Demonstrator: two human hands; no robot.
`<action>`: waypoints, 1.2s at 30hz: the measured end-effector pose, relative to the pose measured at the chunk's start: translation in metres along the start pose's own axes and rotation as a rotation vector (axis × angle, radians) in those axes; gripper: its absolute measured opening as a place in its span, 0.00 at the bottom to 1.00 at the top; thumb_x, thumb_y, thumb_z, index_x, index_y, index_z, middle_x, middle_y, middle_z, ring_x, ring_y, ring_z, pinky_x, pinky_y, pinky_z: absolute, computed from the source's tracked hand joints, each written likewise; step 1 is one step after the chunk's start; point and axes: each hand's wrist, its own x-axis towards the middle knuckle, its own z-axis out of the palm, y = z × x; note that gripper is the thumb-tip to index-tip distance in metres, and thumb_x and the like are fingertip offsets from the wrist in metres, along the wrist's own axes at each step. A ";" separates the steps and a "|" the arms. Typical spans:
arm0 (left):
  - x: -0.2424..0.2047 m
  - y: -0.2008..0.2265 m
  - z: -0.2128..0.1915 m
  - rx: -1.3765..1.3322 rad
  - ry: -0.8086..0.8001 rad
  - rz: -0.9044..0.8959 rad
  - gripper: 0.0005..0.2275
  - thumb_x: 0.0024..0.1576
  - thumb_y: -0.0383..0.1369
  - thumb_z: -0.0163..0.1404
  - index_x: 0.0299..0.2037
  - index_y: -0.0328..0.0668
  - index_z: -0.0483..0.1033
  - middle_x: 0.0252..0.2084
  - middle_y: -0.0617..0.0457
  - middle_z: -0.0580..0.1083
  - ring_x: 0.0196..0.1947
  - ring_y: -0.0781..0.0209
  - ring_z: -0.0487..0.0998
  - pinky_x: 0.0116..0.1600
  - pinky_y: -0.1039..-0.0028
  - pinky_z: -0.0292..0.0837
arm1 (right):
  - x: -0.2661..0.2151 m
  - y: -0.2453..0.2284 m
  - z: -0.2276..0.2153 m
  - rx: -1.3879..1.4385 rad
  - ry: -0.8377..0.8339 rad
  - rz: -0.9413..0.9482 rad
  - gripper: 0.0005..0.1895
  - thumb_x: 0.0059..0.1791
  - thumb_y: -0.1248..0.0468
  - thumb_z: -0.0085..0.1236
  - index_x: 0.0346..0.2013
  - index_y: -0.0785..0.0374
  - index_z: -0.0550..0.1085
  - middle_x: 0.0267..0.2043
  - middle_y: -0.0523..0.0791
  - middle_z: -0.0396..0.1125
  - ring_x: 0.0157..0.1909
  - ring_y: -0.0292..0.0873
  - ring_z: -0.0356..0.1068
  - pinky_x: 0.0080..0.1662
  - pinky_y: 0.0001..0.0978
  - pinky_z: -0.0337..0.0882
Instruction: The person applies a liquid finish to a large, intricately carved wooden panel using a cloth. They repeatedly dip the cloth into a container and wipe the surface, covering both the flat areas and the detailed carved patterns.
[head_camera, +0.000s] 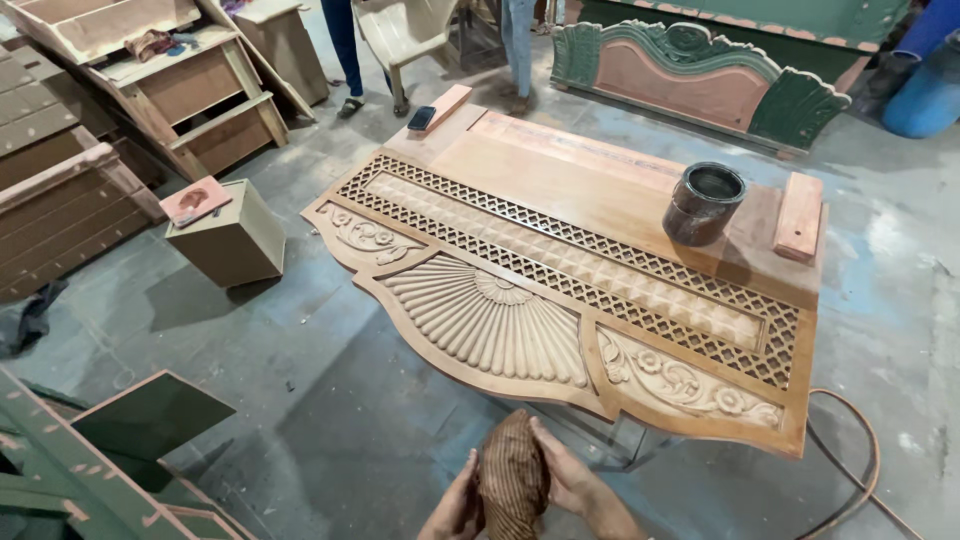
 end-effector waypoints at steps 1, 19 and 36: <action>0.005 0.000 0.002 -0.041 -0.042 0.085 0.27 0.59 0.46 0.47 0.65 0.40 0.68 0.61 0.45 0.75 0.59 0.50 0.77 0.59 0.58 0.74 | -0.004 -0.004 -0.004 0.041 0.026 0.005 0.34 0.49 0.40 0.49 0.59 0.61 0.71 0.58 0.48 0.72 0.57 0.47 0.72 0.57 0.45 0.75; 0.010 0.052 0.095 0.375 -0.099 0.160 0.26 0.58 0.34 0.54 0.69 0.40 0.67 0.64 0.51 0.74 0.63 0.57 0.73 0.66 0.67 0.68 | -0.033 -0.016 -0.068 -0.199 0.068 -0.190 0.27 0.54 0.56 0.55 0.66 0.63 0.66 0.57 0.44 0.70 0.54 0.41 0.71 0.51 0.36 0.73; 0.038 0.114 0.066 0.060 -0.078 0.098 0.23 0.57 0.41 0.52 0.61 0.40 0.71 0.55 0.47 0.78 0.53 0.53 0.81 0.56 0.58 0.79 | 0.031 -0.069 0.014 -0.458 0.393 -0.280 0.38 0.48 0.54 0.60 0.70 0.62 0.60 0.65 0.45 0.65 0.65 0.41 0.66 0.58 0.36 0.71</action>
